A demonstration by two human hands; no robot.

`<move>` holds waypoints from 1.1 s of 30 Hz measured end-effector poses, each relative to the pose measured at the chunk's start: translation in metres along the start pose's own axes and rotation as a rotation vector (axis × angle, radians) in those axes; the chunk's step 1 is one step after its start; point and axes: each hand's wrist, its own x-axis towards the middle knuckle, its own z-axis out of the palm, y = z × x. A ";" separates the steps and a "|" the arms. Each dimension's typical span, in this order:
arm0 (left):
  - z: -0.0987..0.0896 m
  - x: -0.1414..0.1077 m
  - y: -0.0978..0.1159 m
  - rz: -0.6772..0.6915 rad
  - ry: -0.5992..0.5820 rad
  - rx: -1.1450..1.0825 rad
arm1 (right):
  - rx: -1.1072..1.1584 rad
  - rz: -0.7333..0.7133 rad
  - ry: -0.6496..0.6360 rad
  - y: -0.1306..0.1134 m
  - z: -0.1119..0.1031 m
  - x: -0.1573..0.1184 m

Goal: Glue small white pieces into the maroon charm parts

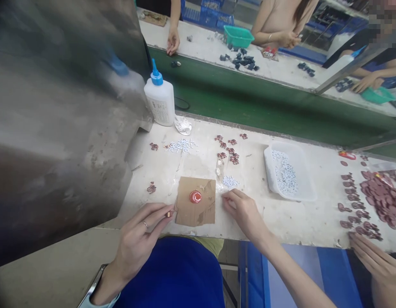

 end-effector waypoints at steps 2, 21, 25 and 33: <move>-0.001 0.002 0.001 -0.007 -0.006 -0.019 | 0.065 -0.014 0.004 -0.010 0.004 0.003; 0.003 0.004 0.000 -0.099 0.048 -0.061 | 0.293 -0.056 0.024 -0.044 0.026 0.016; 0.008 0.008 0.001 -0.120 0.024 -0.090 | 0.356 -0.003 0.072 -0.046 0.025 0.014; 0.013 0.017 0.016 -0.140 -0.002 -0.182 | 0.698 0.041 0.084 -0.084 0.012 0.004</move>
